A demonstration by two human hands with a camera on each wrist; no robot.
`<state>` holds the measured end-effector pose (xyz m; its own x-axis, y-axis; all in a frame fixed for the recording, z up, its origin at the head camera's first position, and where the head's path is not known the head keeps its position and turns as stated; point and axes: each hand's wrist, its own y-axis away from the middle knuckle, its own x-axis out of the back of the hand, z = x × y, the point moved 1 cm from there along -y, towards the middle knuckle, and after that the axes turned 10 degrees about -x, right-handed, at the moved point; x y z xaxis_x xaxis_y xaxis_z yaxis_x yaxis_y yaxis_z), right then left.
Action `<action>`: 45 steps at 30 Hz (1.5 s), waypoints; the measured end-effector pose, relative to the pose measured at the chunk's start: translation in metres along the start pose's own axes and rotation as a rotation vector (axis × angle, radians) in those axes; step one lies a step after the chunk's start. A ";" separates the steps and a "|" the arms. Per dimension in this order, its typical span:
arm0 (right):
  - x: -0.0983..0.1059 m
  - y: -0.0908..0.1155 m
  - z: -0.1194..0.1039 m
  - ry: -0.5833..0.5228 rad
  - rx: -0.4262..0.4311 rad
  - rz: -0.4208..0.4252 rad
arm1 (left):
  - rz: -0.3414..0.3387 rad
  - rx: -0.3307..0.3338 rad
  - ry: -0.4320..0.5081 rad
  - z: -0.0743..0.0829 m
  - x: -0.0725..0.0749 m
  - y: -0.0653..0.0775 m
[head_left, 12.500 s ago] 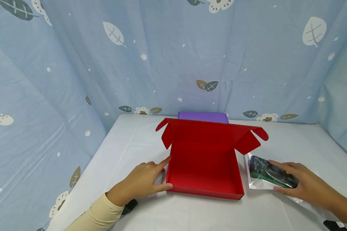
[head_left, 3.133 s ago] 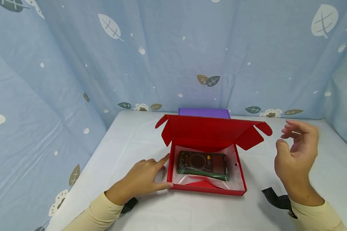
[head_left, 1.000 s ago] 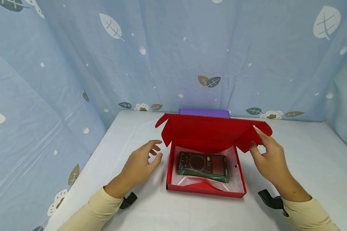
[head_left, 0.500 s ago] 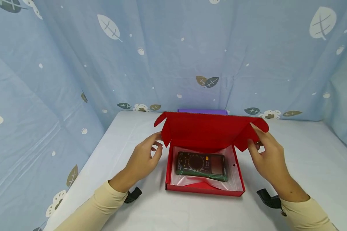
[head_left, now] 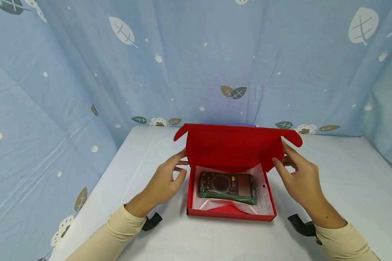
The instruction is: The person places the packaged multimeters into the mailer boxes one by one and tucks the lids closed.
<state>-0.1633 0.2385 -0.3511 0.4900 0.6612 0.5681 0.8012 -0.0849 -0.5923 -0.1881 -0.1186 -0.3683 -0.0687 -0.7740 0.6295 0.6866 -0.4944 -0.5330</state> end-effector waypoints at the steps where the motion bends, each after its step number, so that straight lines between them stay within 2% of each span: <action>1: 0.000 0.000 0.000 -0.005 -0.006 -0.009 | -0.003 0.002 0.008 0.000 0.000 0.000; 14: -0.002 0.001 0.001 -0.096 -0.035 -0.080 | -0.003 -0.007 0.086 -0.005 0.000 0.001; 24: -0.007 0.004 0.002 -0.105 -0.013 -0.081 | 0.011 0.006 0.090 -0.005 0.001 0.002; 29: -0.007 0.004 0.003 -0.075 -0.011 -0.086 | 0.023 0.003 0.095 -0.007 0.002 0.002; 32: -0.004 0.002 0.003 -0.066 -0.031 -0.128 | 0.020 0.006 0.098 -0.008 0.002 0.002; 39: 0.004 -0.001 0.008 -0.069 -0.095 -0.286 | 0.004 0.023 0.087 -0.008 0.002 0.001; 45: 0.007 -0.003 0.013 -0.061 -0.084 -0.351 | -0.006 0.057 0.090 -0.008 0.003 0.002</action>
<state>-0.1671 0.2534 -0.3526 0.1609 0.7038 0.6919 0.9435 0.0960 -0.3171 -0.1929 -0.1250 -0.3724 -0.1359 -0.8046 0.5780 0.7259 -0.4780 -0.4946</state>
